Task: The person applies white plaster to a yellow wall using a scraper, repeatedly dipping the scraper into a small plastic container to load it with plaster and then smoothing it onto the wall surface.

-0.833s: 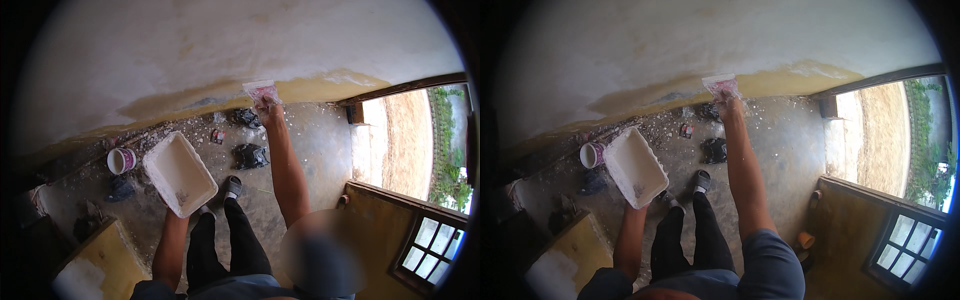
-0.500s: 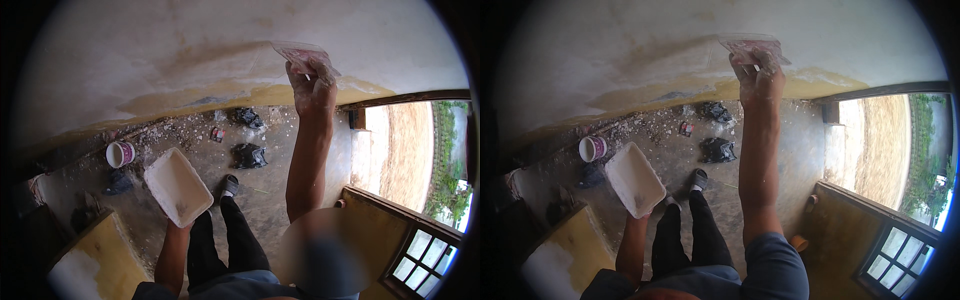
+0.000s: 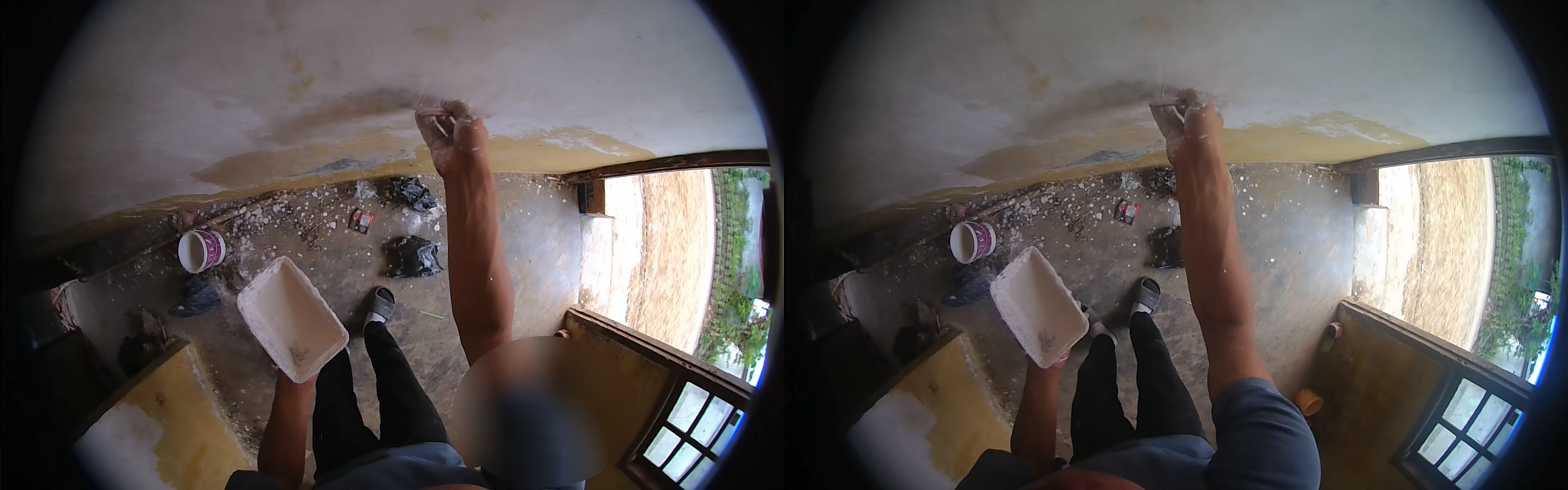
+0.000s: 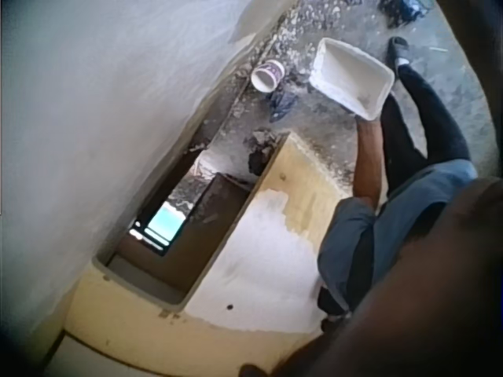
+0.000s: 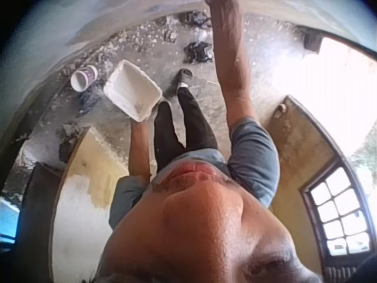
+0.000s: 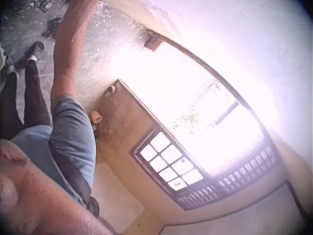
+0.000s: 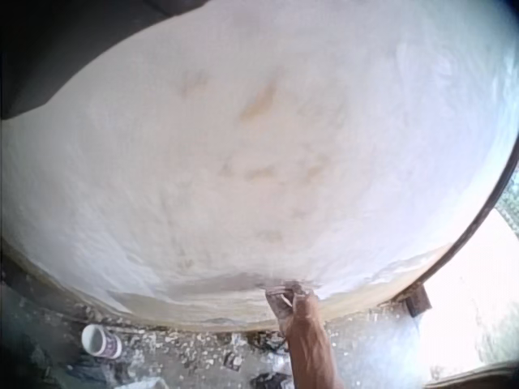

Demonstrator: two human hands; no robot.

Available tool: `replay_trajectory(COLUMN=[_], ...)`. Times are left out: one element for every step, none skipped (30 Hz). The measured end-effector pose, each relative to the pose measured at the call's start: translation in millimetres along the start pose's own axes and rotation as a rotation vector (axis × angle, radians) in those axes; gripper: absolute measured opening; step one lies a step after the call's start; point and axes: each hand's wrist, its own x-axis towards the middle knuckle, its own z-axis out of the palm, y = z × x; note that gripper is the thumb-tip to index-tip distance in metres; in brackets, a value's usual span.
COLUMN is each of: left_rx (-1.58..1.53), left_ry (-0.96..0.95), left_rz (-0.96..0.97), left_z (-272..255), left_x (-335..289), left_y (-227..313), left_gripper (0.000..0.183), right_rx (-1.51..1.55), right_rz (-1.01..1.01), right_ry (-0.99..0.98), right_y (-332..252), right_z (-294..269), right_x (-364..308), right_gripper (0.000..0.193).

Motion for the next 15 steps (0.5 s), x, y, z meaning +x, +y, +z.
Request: replay_trajectory(left_rx=[0.016,0.03,0.027,0.184,0.264,0.343,0.116,-0.108,-0.109,-0.027,0.055,0.058,-0.001,-0.063,-0.064], left_ry=[-0.037,-0.079,-0.082,-0.131,-0.147,-0.162,-0.164,-0.167,-0.169,-0.139,-0.107,-0.108,-0.102,-0.1,-0.108], left_rz=[0.014,0.026,0.02,0.069,0.085,0.109,0.013,-0.072,-0.072,-0.041,-0.009,-0.01,-0.034,-0.065,-0.076], left_z=[1,5,6,6,6,6,12,16,17,18,17,15,15,15,12], left_x=[0,0,1,1,-2,-4,-4,-5,-5,-3,-1,-1,-1,2,5], left_y=[-1,-3,-6,-8,-8,-7,-5,-3,-5,-9,-11,-10,-10,-13,-16], left_gripper=[0.061,0.061,0.061,0.062,0.062,0.063,0.072,0.082,0.082,0.074,0.066,0.066,0.071,0.077,0.077], right_rx=[-0.011,-0.023,-0.026,0.001,0.027,0.025,0.006,-0.007,0.019,0.048,0.023,-0.003,-0.001,-0.024,-0.043], right_rz=[-0.053,-0.111,-0.117,-0.152,-0.18,-0.173,-0.185,-0.193,-0.114,-0.037,-0.019,-0.004,-0.014,0.019,0.057], right_ry=[-0.081,-0.162,-0.159,-0.29,-0.415,-0.406,-0.349,-0.301,-0.278,-0.256,-0.068,0.122,0.124,0.209,0.291], right_y=[-25,-43,-53,-61,-64,-60,-52,-41,-29,-12,7,22,29,29,27], right_z=[26,36,29,22,13,0,-21,-43,-79,-118,-143,-164,-182,-198,-203], right_x=[-31,-56,-67,-77,-84,-88,-85,-75,-53,-25,-3,18,41,66,83], right_gripper=[0.01,0.011,0.011,0.014,0.018,0.018,0.018,0.018,0.017,0.017,0.016,0.015,0.015,0.014,0.013])
